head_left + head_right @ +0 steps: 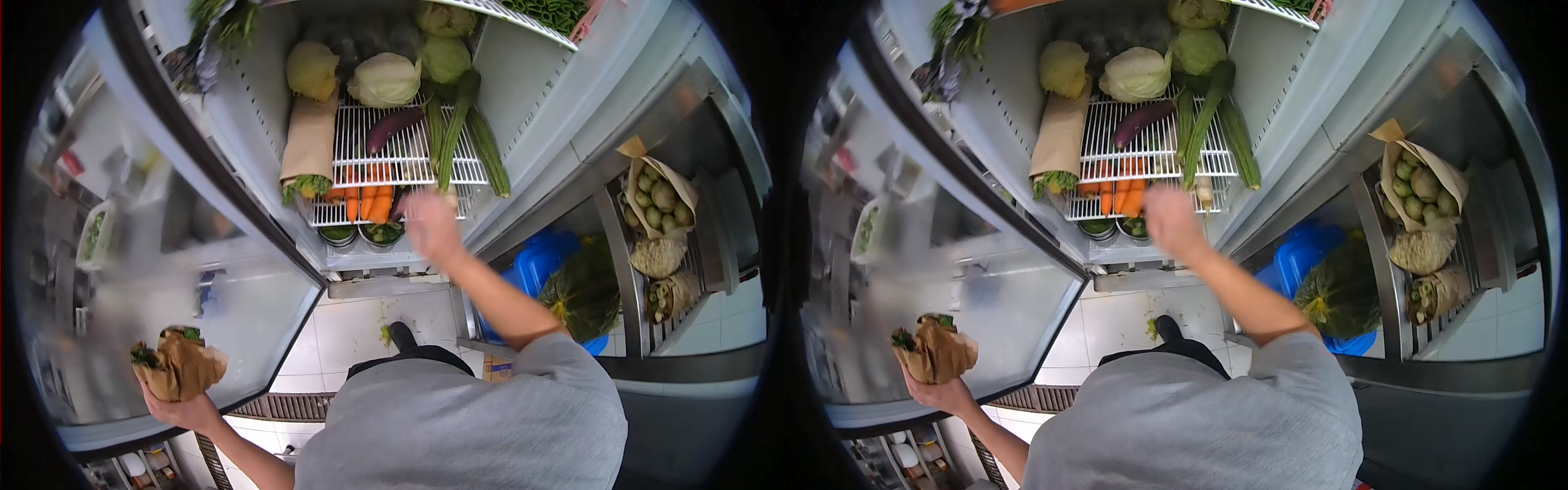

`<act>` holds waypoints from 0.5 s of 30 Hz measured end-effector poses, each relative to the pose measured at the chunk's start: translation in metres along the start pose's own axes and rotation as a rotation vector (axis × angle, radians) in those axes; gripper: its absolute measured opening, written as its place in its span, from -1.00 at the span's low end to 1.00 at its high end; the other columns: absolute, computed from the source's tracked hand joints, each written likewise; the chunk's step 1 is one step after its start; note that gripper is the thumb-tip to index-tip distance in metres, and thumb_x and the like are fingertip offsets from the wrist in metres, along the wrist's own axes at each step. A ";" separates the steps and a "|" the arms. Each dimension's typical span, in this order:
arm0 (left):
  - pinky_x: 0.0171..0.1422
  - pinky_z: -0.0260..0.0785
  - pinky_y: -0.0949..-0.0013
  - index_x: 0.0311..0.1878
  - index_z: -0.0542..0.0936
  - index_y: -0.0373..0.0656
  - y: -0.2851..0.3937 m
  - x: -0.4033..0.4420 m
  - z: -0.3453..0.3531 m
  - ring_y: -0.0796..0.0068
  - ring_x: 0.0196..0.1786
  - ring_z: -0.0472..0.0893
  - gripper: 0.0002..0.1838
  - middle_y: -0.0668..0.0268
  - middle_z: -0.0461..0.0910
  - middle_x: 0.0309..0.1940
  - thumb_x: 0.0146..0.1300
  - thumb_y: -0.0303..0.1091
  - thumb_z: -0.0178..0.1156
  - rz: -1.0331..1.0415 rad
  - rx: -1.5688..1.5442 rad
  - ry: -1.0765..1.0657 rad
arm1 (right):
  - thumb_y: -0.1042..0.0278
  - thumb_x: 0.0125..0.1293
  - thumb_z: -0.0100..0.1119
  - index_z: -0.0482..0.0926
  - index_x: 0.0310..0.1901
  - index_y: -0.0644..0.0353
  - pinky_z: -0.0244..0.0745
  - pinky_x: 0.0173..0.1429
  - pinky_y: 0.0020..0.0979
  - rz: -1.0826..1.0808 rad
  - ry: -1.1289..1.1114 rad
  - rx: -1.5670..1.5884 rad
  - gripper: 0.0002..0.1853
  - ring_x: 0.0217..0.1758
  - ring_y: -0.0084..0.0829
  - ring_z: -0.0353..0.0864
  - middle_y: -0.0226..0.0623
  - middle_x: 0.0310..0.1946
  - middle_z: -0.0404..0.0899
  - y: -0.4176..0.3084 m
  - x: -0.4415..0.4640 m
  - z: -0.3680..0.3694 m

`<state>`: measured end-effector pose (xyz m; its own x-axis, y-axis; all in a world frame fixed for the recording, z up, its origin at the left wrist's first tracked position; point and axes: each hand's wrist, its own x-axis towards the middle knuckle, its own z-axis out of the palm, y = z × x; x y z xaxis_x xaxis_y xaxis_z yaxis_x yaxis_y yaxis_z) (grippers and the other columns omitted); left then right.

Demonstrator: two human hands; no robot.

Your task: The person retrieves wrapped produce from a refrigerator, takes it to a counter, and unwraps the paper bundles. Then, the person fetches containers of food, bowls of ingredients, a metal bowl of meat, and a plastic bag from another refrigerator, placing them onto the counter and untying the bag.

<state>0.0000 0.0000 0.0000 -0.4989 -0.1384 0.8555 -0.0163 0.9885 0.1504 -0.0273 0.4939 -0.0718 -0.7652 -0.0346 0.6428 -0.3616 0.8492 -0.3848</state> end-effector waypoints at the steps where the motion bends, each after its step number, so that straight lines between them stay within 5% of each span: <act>1: 0.28 0.14 0.08 0.25 0.30 -0.18 -0.012 -0.006 -0.004 0.07 0.18 0.35 -0.23 0.13 0.40 0.13 -0.04 -0.22 0.40 -0.011 0.022 -0.004 | 0.55 -0.07 0.05 0.50 -0.27 0.24 0.37 -0.13 -0.09 0.015 -0.172 0.080 -0.76 -0.20 0.00 0.48 -0.08 -0.25 0.53 -0.029 -0.023 0.001; 4: 0.26 0.18 0.09 0.23 0.33 -0.21 0.009 0.016 0.017 0.08 0.17 0.37 -0.25 0.13 0.42 0.12 -0.05 -0.22 0.40 0.044 0.104 0.083 | 0.49 0.02 0.05 0.49 -0.24 0.27 0.35 -0.11 -0.07 0.065 0.110 -0.034 -0.78 -0.18 -0.07 0.46 -0.07 -0.25 0.50 0.043 -0.035 0.044; 6: 0.25 0.21 0.10 0.23 0.32 -0.20 0.008 0.004 0.016 0.09 0.17 0.39 -0.22 0.13 0.42 0.13 -0.07 -0.20 0.42 0.045 0.137 0.040 | 0.43 0.01 0.12 0.53 -0.17 0.20 0.31 0.04 -0.07 0.568 0.223 -0.265 -0.72 -0.11 -0.01 0.46 -0.08 -0.22 0.52 0.114 -0.041 0.047; 8: 0.28 0.20 0.11 0.25 0.29 -0.20 0.012 0.001 0.018 0.08 0.20 0.35 -0.18 0.12 0.39 0.16 -0.09 -0.19 0.43 -0.011 0.192 0.019 | 0.42 0.14 0.05 0.55 -0.12 0.20 0.35 0.00 0.00 0.585 0.238 -0.425 -0.75 -0.01 -0.05 0.46 -0.05 -0.06 0.48 0.181 -0.025 0.051; 9: 0.29 0.19 0.11 0.26 0.28 -0.20 0.011 0.001 0.019 0.08 0.21 0.33 -0.18 0.12 0.38 0.17 -0.08 -0.18 0.43 -0.015 0.182 0.006 | 0.28 0.13 0.13 0.54 -0.04 0.19 0.36 0.06 -0.02 0.702 -0.283 -0.503 -0.65 0.04 -0.07 0.48 -0.02 0.04 0.45 0.212 -0.004 0.041; 11: 0.31 0.17 0.11 0.28 0.24 -0.20 0.006 0.000 0.021 0.08 0.23 0.30 -0.17 0.11 0.34 0.19 -0.05 -0.18 0.41 -0.008 0.206 -0.008 | 0.28 0.12 0.14 0.54 -0.04 0.19 0.36 0.06 -0.02 0.730 -0.412 -0.496 -0.65 0.04 -0.07 0.48 -0.02 0.04 0.45 0.251 0.029 0.042; 15: 0.31 0.18 0.12 0.30 0.20 -0.19 -0.006 -0.004 0.023 0.06 0.24 0.29 -0.19 0.06 0.29 0.19 0.02 -0.17 0.36 0.059 0.261 0.015 | 0.27 0.10 0.15 0.54 -0.04 0.18 0.36 0.06 -0.03 0.795 -0.098 -0.455 -0.64 0.04 -0.06 0.48 -0.02 0.04 0.46 0.301 0.098 0.049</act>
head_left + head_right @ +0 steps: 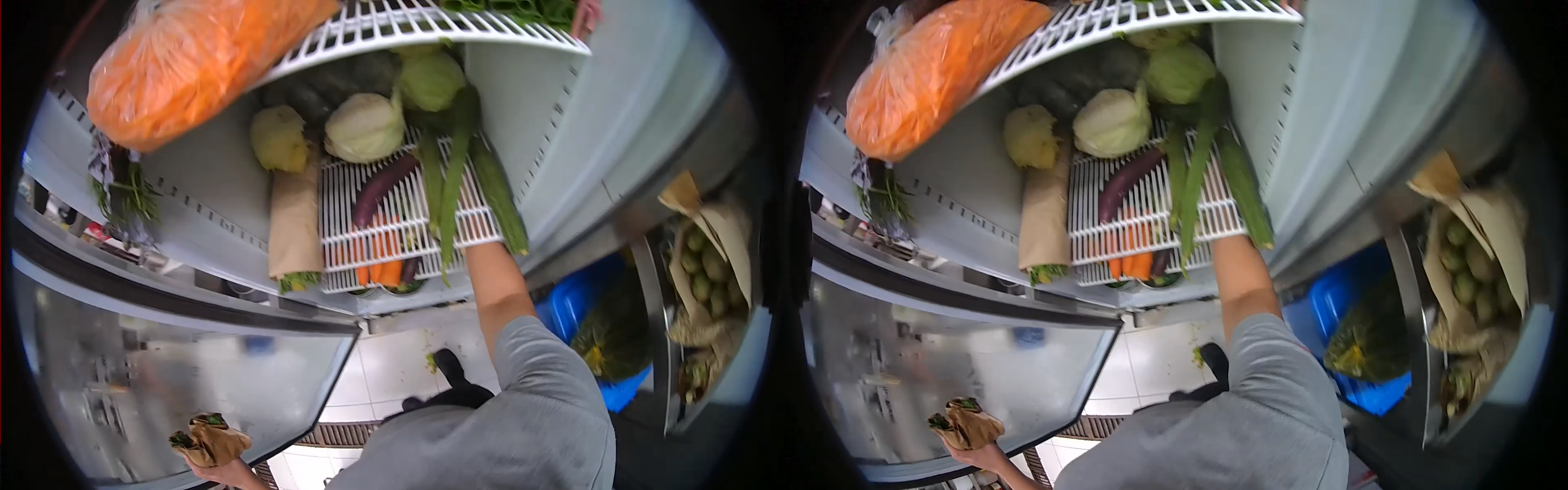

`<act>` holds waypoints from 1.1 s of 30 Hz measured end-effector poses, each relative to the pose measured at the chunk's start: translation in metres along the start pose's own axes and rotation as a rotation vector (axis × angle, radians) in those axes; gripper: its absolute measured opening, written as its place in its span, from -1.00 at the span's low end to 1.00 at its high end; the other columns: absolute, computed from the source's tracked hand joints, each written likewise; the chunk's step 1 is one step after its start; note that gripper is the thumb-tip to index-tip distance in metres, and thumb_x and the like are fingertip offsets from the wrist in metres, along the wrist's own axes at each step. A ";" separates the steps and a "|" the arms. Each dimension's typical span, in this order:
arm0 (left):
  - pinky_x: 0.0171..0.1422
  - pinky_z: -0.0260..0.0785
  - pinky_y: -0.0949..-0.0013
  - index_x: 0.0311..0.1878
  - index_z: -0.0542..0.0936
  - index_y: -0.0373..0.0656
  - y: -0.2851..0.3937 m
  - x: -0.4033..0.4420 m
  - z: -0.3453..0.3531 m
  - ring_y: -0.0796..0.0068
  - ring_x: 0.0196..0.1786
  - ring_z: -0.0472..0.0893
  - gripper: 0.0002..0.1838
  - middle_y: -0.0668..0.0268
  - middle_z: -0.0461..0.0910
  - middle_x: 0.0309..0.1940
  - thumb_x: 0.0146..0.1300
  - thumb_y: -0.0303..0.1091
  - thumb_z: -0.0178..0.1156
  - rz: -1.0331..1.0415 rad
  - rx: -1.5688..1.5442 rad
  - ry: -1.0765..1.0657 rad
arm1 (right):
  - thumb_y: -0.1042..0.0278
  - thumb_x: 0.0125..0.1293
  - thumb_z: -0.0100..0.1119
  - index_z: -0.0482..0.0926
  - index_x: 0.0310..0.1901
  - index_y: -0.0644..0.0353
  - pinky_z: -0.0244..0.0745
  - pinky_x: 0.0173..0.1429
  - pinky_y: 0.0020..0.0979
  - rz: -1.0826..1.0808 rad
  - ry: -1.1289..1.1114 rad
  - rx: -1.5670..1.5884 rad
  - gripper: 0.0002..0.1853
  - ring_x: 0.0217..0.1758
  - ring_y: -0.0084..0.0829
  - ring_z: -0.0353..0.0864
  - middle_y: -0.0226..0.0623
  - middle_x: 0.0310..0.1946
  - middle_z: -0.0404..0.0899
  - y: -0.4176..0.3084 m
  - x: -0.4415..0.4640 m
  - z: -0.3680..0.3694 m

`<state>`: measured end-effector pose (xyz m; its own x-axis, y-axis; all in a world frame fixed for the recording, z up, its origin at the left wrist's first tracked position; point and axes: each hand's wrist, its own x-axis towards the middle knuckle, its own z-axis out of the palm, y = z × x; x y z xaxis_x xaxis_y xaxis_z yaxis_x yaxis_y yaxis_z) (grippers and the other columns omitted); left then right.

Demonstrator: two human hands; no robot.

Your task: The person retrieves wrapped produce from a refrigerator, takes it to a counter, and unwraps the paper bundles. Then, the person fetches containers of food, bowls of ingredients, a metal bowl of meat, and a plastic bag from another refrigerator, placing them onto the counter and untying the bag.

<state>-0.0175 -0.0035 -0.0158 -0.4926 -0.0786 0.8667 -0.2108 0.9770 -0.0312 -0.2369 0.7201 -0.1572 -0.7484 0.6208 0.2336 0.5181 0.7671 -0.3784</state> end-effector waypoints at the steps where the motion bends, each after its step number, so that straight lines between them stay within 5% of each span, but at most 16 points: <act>1: 0.30 0.19 0.12 0.31 0.18 -0.20 0.012 0.003 -0.007 0.05 0.23 0.29 -0.22 0.03 0.28 0.16 0.07 -0.17 0.32 -0.047 -0.062 -0.036 | 0.27 0.10 0.15 0.54 -0.04 0.18 0.36 0.06 -0.03 0.024 -0.001 0.002 -0.64 0.04 -0.06 0.48 -0.02 0.04 0.46 -0.004 0.020 0.002; 11: 0.34 0.16 0.09 0.35 0.09 -0.16 0.023 0.004 -0.012 0.03 0.23 0.30 -0.15 0.02 0.23 0.19 0.07 -0.18 0.31 -0.162 -0.048 -0.112 | 0.26 0.05 0.19 0.54 -0.05 0.18 0.37 0.06 -0.04 0.146 -0.096 0.021 -0.61 0.03 -0.05 0.48 -0.02 0.02 0.46 -0.002 0.096 0.038; 23: 0.31 0.20 0.10 0.33 0.13 -0.18 0.024 0.003 -0.008 0.06 0.24 0.31 -0.15 0.05 0.25 0.21 0.03 -0.19 0.36 -0.128 0.050 -0.074 | 0.25 0.00 0.24 0.54 -0.05 0.18 0.37 0.07 -0.06 0.131 -0.047 0.130 -0.58 0.02 -0.04 0.48 -0.02 0.01 0.46 -0.007 0.000 0.034; 26: 0.30 0.23 0.11 0.32 0.14 -0.19 0.031 0.003 0.000 0.07 0.22 0.34 -0.15 0.05 0.26 0.21 0.00 -0.26 0.38 -0.262 -0.235 -0.031 | 0.25 -0.01 0.25 0.54 -0.06 0.18 0.37 0.07 -0.06 0.118 -0.032 0.160 -0.57 0.02 -0.04 0.48 -0.02 0.01 0.47 -0.010 -0.038 0.031; 30: 0.28 0.26 0.12 0.32 0.15 -0.19 0.026 0.003 -0.003 0.07 0.20 0.36 -0.15 0.04 0.28 0.19 -0.01 -0.28 0.39 -0.126 -0.073 -0.016 | 0.25 -0.03 0.26 0.54 -0.06 0.18 0.37 0.07 -0.06 0.101 -0.032 0.183 -0.56 0.02 -0.03 0.48 -0.02 0.00 0.47 -0.013 -0.078 0.028; 33: 0.28 0.25 0.11 0.32 0.15 -0.18 0.039 0.004 -0.006 0.06 0.21 0.34 -0.13 0.07 0.28 0.18 -0.03 -0.24 0.40 -0.250 0.043 -0.017 | 0.25 -0.05 0.28 0.54 -0.06 0.17 0.37 0.07 -0.07 0.098 -0.035 0.183 -0.55 0.02 -0.03 0.48 -0.02 0.00 0.47 -0.013 -0.091 0.024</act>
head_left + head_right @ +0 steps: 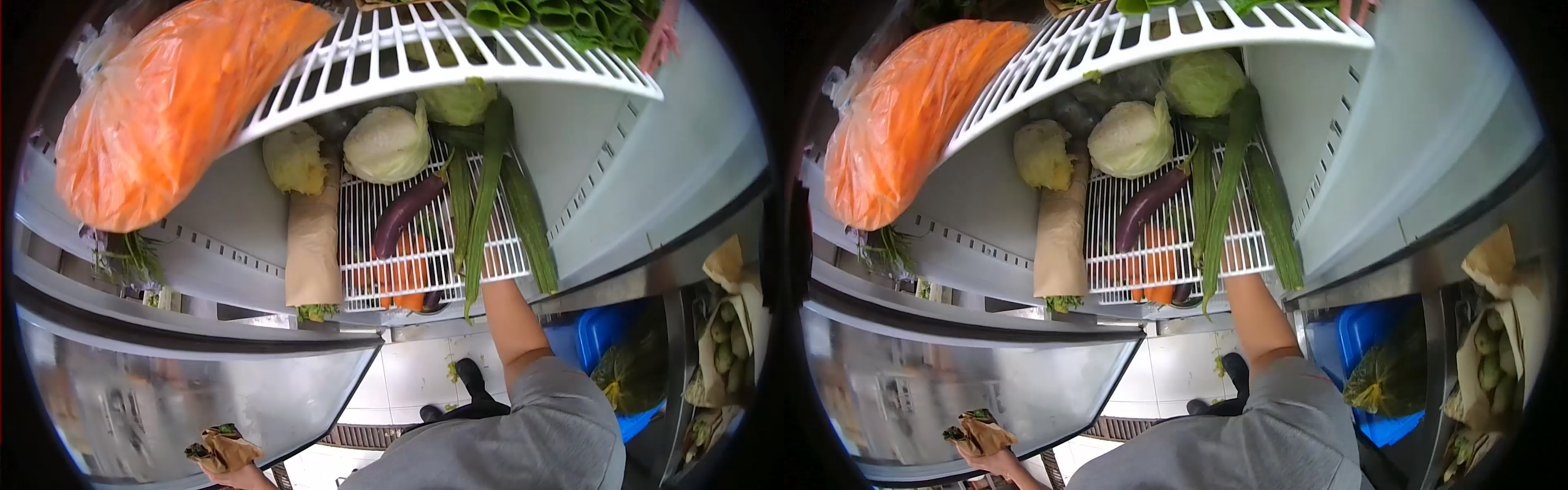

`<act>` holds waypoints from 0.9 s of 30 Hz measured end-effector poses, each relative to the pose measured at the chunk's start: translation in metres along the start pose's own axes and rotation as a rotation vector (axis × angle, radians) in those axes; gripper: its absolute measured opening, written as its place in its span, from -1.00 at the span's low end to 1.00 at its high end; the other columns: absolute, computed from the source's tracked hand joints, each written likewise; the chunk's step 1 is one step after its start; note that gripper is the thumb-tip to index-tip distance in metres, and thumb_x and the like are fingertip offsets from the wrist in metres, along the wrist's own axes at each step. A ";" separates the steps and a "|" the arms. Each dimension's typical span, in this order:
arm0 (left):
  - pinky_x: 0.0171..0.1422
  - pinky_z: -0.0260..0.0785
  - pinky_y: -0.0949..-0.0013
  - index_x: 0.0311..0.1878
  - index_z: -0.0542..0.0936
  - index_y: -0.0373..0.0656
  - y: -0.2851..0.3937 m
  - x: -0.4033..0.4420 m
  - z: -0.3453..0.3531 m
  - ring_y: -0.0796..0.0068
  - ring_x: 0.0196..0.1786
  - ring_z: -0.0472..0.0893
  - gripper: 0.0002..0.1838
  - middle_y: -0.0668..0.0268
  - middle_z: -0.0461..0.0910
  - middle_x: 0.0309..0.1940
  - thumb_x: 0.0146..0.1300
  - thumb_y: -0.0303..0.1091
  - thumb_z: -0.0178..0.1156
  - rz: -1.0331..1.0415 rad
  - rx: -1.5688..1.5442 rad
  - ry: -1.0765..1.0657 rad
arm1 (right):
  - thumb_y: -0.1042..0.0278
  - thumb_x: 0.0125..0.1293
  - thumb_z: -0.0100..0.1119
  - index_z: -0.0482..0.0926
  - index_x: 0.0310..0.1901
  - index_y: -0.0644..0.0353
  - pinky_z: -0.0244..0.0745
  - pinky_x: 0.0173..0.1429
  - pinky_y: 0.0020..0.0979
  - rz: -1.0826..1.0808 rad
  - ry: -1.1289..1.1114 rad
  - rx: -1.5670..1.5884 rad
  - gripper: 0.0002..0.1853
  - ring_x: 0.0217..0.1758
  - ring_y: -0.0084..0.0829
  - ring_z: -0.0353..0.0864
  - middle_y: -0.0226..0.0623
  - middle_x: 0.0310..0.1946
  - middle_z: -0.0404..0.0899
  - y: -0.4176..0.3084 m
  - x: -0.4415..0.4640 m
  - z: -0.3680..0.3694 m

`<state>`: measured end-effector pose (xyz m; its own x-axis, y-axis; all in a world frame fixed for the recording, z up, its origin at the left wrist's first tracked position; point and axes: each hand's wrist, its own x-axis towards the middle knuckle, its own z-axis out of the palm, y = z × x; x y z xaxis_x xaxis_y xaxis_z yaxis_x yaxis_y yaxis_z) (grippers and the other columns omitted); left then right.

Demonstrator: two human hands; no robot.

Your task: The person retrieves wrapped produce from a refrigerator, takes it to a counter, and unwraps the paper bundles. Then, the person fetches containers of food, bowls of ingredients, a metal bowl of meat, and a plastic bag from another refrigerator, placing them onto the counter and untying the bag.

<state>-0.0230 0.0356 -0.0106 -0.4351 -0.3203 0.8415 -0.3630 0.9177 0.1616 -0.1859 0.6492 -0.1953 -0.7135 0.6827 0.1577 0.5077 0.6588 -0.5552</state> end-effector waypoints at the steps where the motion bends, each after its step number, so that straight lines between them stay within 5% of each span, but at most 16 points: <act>1: 0.28 0.24 0.10 0.32 0.15 -0.18 -0.006 0.001 0.001 0.05 0.21 0.33 -0.12 0.07 0.27 0.19 -0.04 -0.23 0.40 0.053 0.016 0.012 | 0.25 -0.05 0.28 0.54 -0.06 0.17 0.37 0.07 -0.07 0.001 -0.006 0.001 -0.55 0.02 -0.03 0.48 -0.02 0.00 0.47 0.001 -0.004 -0.002; 27: 0.23 0.22 0.12 0.23 0.28 -0.18 -0.014 0.006 -0.002 0.09 0.14 0.38 -0.19 0.14 0.39 0.13 -0.10 -0.20 0.45 0.245 -0.166 0.130 | 0.22 -0.17 0.38 0.55 -0.07 0.17 0.38 0.08 -0.10 0.003 0.002 -0.187 -0.47 0.00 -0.01 0.48 -0.01 -0.03 0.48 0.020 -0.019 -0.047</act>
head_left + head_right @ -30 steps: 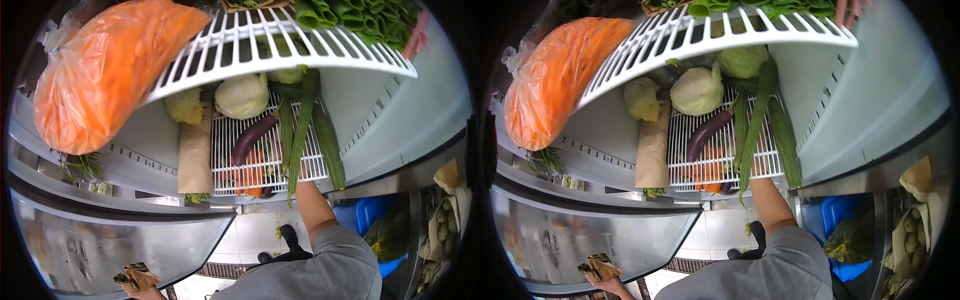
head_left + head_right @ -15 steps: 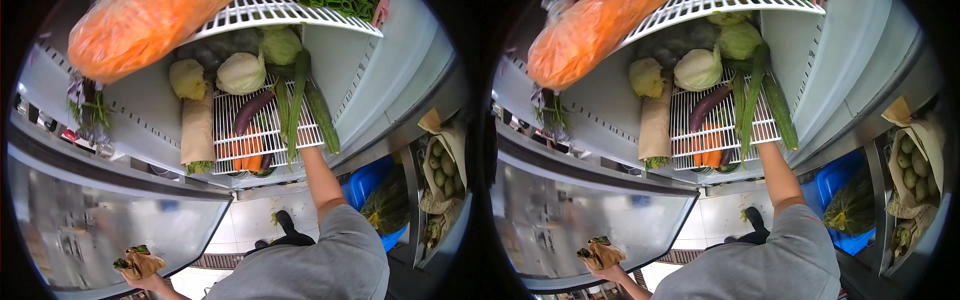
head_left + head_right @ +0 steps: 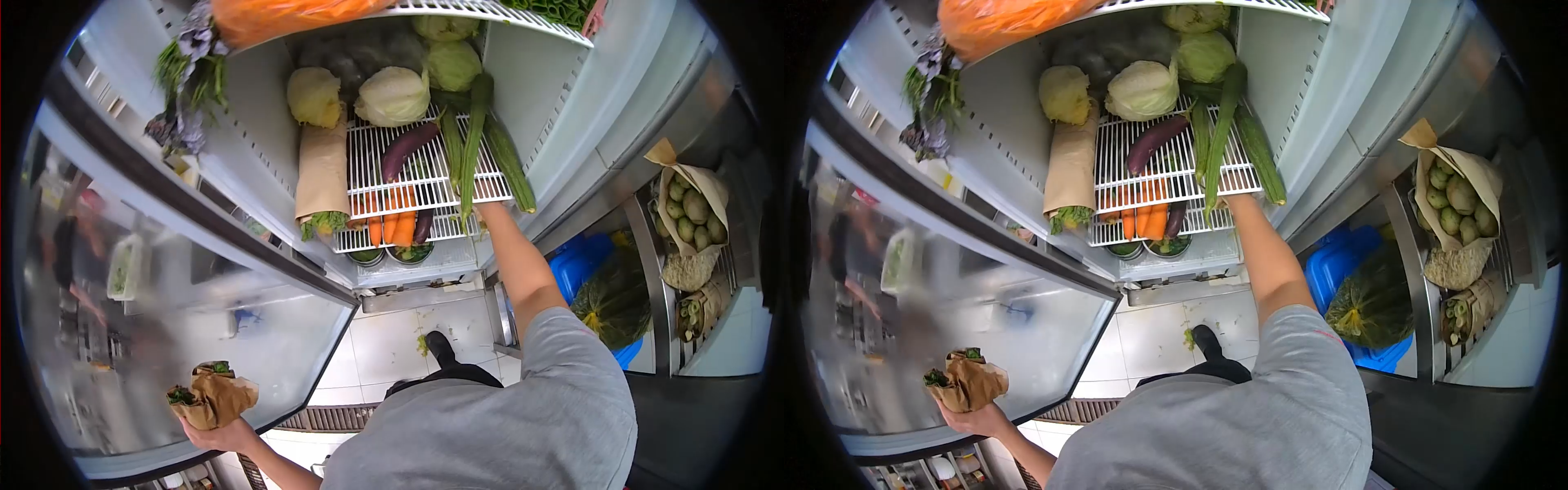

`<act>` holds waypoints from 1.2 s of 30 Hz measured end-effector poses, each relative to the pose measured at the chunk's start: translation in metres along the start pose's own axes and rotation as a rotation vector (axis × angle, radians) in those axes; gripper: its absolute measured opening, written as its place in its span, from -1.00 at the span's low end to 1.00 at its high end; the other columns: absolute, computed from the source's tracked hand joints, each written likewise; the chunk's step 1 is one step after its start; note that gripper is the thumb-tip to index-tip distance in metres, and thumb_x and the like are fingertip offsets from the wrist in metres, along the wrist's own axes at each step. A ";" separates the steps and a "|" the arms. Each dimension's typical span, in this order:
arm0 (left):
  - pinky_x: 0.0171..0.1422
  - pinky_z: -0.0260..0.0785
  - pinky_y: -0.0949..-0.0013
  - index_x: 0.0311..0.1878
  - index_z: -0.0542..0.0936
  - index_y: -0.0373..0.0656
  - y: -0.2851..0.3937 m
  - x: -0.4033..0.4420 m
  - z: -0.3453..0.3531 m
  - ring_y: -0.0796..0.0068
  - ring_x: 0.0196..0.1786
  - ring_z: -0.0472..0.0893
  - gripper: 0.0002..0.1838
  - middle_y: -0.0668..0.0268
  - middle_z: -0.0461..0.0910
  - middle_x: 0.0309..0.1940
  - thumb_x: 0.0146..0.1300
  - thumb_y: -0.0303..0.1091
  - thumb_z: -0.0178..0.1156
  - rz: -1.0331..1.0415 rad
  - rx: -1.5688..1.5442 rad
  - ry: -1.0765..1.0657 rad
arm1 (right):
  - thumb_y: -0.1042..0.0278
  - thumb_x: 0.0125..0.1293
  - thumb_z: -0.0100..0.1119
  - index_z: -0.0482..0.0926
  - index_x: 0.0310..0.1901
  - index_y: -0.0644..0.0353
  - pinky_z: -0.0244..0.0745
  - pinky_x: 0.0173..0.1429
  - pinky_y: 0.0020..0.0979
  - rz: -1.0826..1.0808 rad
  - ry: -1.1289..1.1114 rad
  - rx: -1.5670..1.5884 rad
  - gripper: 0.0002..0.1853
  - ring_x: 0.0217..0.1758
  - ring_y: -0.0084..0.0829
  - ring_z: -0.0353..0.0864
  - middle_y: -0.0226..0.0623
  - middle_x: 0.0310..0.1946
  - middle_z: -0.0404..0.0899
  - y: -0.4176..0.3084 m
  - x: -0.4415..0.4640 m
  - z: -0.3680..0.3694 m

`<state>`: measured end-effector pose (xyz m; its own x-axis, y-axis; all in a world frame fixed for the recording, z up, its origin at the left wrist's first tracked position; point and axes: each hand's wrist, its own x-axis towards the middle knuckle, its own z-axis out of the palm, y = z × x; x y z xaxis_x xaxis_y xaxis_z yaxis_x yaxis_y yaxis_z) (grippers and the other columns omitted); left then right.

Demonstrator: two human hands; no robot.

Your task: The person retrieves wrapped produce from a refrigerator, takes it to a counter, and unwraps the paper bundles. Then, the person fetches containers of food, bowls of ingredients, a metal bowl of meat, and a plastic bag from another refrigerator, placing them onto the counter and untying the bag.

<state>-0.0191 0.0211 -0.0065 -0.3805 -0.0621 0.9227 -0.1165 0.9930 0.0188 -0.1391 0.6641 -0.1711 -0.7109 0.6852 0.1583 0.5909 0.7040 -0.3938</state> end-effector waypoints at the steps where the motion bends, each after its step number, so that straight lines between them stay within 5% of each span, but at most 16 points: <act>1: 0.22 0.22 0.12 0.23 0.29 -0.17 -0.001 0.001 0.000 0.08 0.14 0.38 -0.19 0.14 0.40 0.13 -0.10 -0.19 0.45 0.003 -0.018 -0.001 | 0.22 -0.17 0.38 0.55 -0.07 0.17 0.38 0.08 -0.10 -0.030 0.044 0.049 -0.47 0.00 0.00 0.48 -0.01 -0.03 0.48 -0.001 -0.012 0.002; 3: 0.22 0.20 0.10 0.24 0.28 -0.17 -0.003 0.004 -0.002 0.07 0.13 0.38 -0.19 0.13 0.40 0.11 -0.09 -0.18 0.44 -0.003 -0.026 -0.019 | 0.22 -0.18 0.39 0.55 -0.07 0.17 0.38 0.08 -0.11 -0.033 0.075 0.243 -0.46 0.00 0.00 0.48 -0.01 -0.03 0.48 -0.003 -0.051 -0.001; 5: 0.22 0.18 0.08 0.26 0.27 -0.16 -0.007 0.002 -0.001 0.06 0.13 0.37 -0.18 0.12 0.40 0.10 -0.07 -0.15 0.42 -0.019 -0.027 -0.040 | 0.28 -0.23 0.44 0.37 0.19 0.18 0.37 0.17 -0.26 0.234 -0.205 0.493 -0.19 0.10 -0.09 0.48 0.03 0.08 0.45 -0.045 -0.104 -0.072; 8: 0.21 0.18 0.07 0.25 0.29 -0.16 -0.006 0.001 -0.003 0.05 0.14 0.37 -0.20 0.11 0.40 0.09 -0.07 -0.14 0.41 -0.058 0.001 -0.062 | 0.38 -0.28 0.44 0.20 0.29 0.25 0.34 0.20 -0.34 0.081 0.185 0.730 -0.03 0.16 -0.12 0.44 0.07 0.11 0.41 -0.024 -0.156 -0.044; 16: 0.21 0.18 0.05 0.25 0.32 -0.07 -0.008 0.005 -0.011 0.06 0.14 0.37 -0.28 0.11 0.40 0.07 0.01 -0.14 0.35 -0.093 -0.006 -0.131 | 0.44 -0.23 0.39 0.03 0.36 0.32 0.24 0.26 -0.44 0.322 -0.182 1.039 0.04 0.24 -0.28 0.32 -0.06 0.21 0.31 -0.005 -0.297 -0.104; 25: 0.18 0.19 0.06 0.25 0.32 -0.08 -0.022 0.004 -0.007 0.05 0.11 0.38 -0.29 0.09 0.39 0.06 -0.03 -0.30 0.34 -0.061 -0.068 -0.149 | 0.43 -0.33 0.42 -0.03 0.39 0.27 0.04 0.39 -0.39 0.258 -0.541 1.456 0.15 0.37 -0.33 0.18 -0.18 0.33 0.15 -0.012 -0.452 -0.235; 30: 0.19 0.18 0.06 0.26 0.31 -0.05 -0.020 0.004 -0.010 0.06 0.10 0.37 -0.30 0.10 0.37 0.05 -0.02 -0.35 0.31 -0.097 -0.076 -0.164 | 0.26 -0.37 0.48 -0.01 0.39 0.26 0.05 0.40 -0.40 0.038 -0.278 1.378 0.20 0.37 -0.35 0.17 -0.18 0.32 0.16 -0.057 -0.385 -0.273; 34: 0.21 0.16 0.09 0.28 0.28 -0.03 -0.022 0.002 -0.009 0.07 0.12 0.36 -0.28 0.12 0.37 0.06 -0.01 -0.35 0.30 -0.098 -0.096 -0.155 | 0.45 -0.18 0.41 0.11 0.34 0.30 0.32 0.20 -0.43 -0.050 0.037 1.074 -0.03 0.21 -0.29 0.36 -0.07 0.21 0.31 -0.094 -0.264 -0.256; 36: 0.21 0.15 0.09 0.28 0.28 -0.04 -0.021 0.003 -0.008 0.07 0.12 0.36 -0.28 0.13 0.36 0.05 -0.01 -0.33 0.31 -0.088 -0.096 -0.145 | 0.13 -0.09 0.40 0.10 0.34 0.31 0.29 0.24 -0.30 -0.095 0.219 0.601 -0.02 0.21 -0.11 0.37 0.09 0.17 0.32 -0.111 -0.186 -0.222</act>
<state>-0.0103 0.0010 -0.0005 -0.5020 -0.1558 0.8507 -0.0697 0.9877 0.1398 0.0123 0.5003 0.0444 -0.6181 0.6919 0.3731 0.1679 0.5798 -0.7972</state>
